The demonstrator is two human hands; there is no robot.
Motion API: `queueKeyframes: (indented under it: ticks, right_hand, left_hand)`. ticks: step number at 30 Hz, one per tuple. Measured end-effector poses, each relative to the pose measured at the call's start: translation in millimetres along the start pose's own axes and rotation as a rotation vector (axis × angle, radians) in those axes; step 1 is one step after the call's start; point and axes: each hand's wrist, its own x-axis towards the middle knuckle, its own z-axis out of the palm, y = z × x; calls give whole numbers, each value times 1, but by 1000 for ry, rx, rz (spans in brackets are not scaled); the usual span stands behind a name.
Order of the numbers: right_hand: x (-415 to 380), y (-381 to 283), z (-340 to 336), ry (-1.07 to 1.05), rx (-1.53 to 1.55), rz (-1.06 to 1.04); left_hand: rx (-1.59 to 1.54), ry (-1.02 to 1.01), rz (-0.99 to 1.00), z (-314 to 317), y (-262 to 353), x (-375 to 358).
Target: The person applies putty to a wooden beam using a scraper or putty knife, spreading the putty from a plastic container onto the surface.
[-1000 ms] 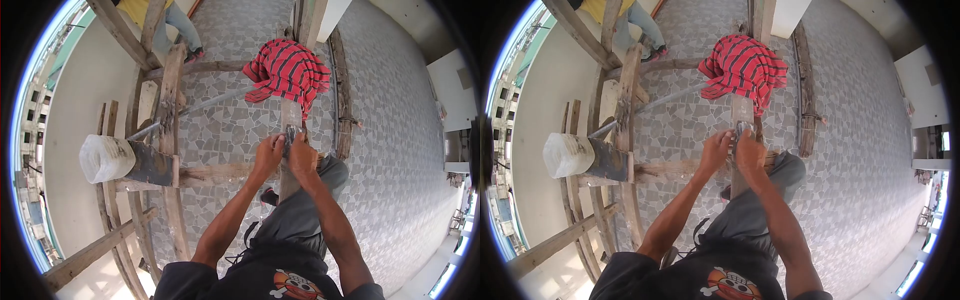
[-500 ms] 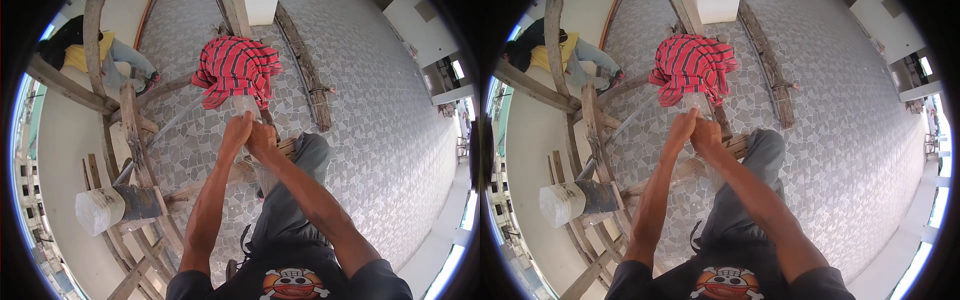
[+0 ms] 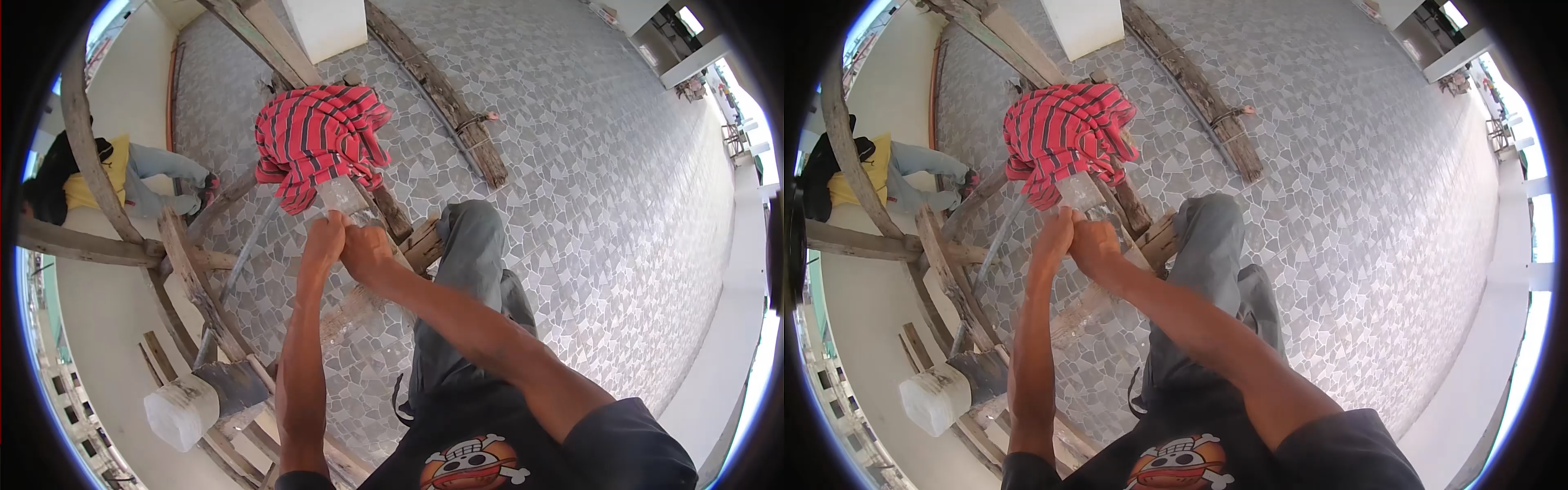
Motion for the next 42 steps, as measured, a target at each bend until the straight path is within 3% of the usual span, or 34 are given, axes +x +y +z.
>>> queueKeyframes:
  ticks: [3, 6, 7, 10, 13, 16, 17, 20, 22, 24, 30, 39, 42]
  right_hand:
    - [-15, -2, 0, 167, 19, 103]
    - [4, 10, 7, 162, 135, 54]
    - [6, 10, 4, 170, 112, 41]
    - [-7, 7, 6, 130, 93, 25]
    - [-26, 4, -1, 222, 109, 56]
    - [-1, 9, -6, 101, 269, 66]
    - [12, 10, -2, 133, 322, 123]
    - [1, 12, -5, 59, 124, 66]
    - [-17, 7, -6, -21, 33, 152]
    - [-3, 9, -9, -28, -10, 122]
    - [5, 8, -9, -49, -21, 113]
    - [20, 15, 2, 82, -86, 46]
    - [-12, 8, -3, 3, -78, 50]
  left_hand:
    - [88, 37, 53, 16, -8, -6]
    - [-32, -55, -32, 11, -9, 24]
    - [74, -7, 52, 9, -7, 23]
    - [91, -17, 21, 8, 4, -5]
    - [45, 59, 81, 20, -8, -18]
    - [-237, 27, -141, 9, -2, -18]
    - [-395, 1, -86, 12, -27, -5]
    - [-626, 214, 46, 24, -53, -24]
    - [-294, 337, 103, 37, -76, -36]
    - [-265, 352, 101, 75, -111, -37]
    - [-440, 378, 158, 108, -109, -56]
    - [-581, 267, 114, 96, -115, -52]
    - [-577, 295, 134, 96, -116, -51]
